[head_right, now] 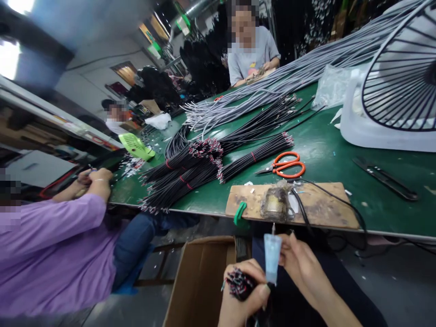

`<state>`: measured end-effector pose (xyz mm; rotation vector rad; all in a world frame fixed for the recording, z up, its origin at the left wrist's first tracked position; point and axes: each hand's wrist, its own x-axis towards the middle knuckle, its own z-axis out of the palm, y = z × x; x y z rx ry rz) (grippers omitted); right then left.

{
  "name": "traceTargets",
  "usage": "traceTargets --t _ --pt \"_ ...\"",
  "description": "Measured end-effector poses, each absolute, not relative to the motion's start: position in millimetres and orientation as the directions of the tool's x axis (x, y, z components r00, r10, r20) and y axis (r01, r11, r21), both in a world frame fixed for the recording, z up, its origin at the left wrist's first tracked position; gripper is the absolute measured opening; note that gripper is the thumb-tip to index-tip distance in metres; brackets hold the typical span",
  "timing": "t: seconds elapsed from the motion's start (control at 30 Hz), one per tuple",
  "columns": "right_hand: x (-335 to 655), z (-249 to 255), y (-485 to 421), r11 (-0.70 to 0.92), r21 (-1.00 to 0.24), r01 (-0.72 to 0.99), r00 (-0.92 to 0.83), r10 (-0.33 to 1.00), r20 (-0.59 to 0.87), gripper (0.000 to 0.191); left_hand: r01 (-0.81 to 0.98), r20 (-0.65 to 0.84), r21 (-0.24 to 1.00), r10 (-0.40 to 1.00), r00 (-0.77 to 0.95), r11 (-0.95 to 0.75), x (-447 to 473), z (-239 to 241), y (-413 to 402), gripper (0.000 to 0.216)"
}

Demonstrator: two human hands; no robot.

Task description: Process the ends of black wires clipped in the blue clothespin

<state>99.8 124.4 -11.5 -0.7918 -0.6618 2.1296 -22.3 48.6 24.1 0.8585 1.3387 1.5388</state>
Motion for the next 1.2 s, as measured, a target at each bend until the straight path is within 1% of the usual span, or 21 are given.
traceTargets --t 0.07,0.13,0.17,0.23,0.3,0.33,0.37,0.47,0.5,0.57,0.63,0.67,0.77,0.87,0.93,1.0,1.07,1.2 --pt "107 -20 123 -0.546 -0.714 -0.437 -0.522 0.801 -0.293 0.043 -0.149 -0.044 0.989 0.934 -0.356 -0.01 -23 27 46 0.013" --pt "114 -26 121 -0.497 -0.796 -0.345 -0.527 0.804 -0.274 0.036 -0.121 -0.042 0.993 0.939 -0.343 0.0 -22 28 42 0.015" --pt "117 -27 119 -0.464 -0.84 -0.281 -0.533 0.804 -0.266 0.031 -0.143 -0.073 0.989 0.939 -0.337 0.025 -22 27 39 0.018" --pt "121 -27 117 -0.38 -0.91 -0.163 -0.55 0.801 -0.236 0.022 -0.273 -0.239 0.949 0.922 -0.305 0.156 -20 22 32 0.028" --pt "122 -21 114 -0.267 -0.959 -0.096 -0.571 0.803 -0.167 0.015 -0.41 -0.44 0.853 0.869 -0.228 0.325 -18 13 25 0.039" --pt "122 -17 114 -0.198 -0.978 -0.068 -0.588 0.8 -0.122 0.013 -0.433 -0.499 0.817 0.843 -0.201 0.381 -17 8 23 0.042" --pt "122 -12 113 -0.124 -0.992 -0.034 -0.606 0.791 -0.078 0.011 -0.427 -0.524 0.807 0.828 -0.201 0.408 -17 3 21 0.044" --pt "121 4 115 0.122 -0.989 0.079 -0.67 0.741 0.037 0.008 -0.338 -0.49 0.855 0.826 -0.28 0.392 -20 -7 24 0.044" --pt "121 8 116 0.188 -0.976 0.11 -0.686 0.725 0.062 0.006 -0.314 -0.486 0.861 0.828 -0.279 0.4 -22 -9 26 0.045" --pt "121 13 118 0.278 -0.948 0.155 -0.697 0.711 0.095 0.004 -0.282 -0.501 0.854 0.837 -0.222 0.437 -25 -11 30 0.044" --pt "122 14 118 0.307 -0.933 0.189 -0.695 0.713 0.094 0.007 -0.275 -0.508 0.849 0.842 -0.181 0.452 -25 -13 32 0.042" --pt "123 14 118 0.3 -0.933 0.199 -0.691 0.718 0.083 0.01 -0.282 -0.502 0.851 0.844 -0.191 0.443 -25 -15 31 0.041" --pt "126 7 115 0.248 -0.948 0.198 -0.684 0.728 0.047 0.016 -0.319 -0.465 0.872 0.83 -0.306 0.371 -22 -19 23 0.039" --pt "130 -2 110 0.223 -0.959 0.175 -0.681 0.731 0.045 0.013 -0.369 -0.424 0.887 0.804 -0.417 0.276 -19 -22 16 0.041" --pt "132 -6 109 0.22 -0.963 0.157 -0.68 0.731 0.056 0.013 -0.434 -0.426 0.867 0.814 -0.394 0.244 -17 -22 14 0.041" --pt "134 -9 108 0.227 -0.964 0.137 -0.67 0.738 0.078 0.013 -0.488 -0.443 0.835 0.836 -0.324 0.253 -15 -19 14 0.04" --pt "134 -10 108 0.244 -0.962 0.125 -0.654 0.749 0.105 0.012 -0.5 -0.445 0.826 0.846 -0.294 0.261 -14 -16 16 0.039" --pt "133 -6 105 0.302 -0.948 0.104 -0.64 0.75 0.168 0.01 -0.439 -0.41 0.871 0.82 -0.399 0.222 -12 -14 15 0.04"
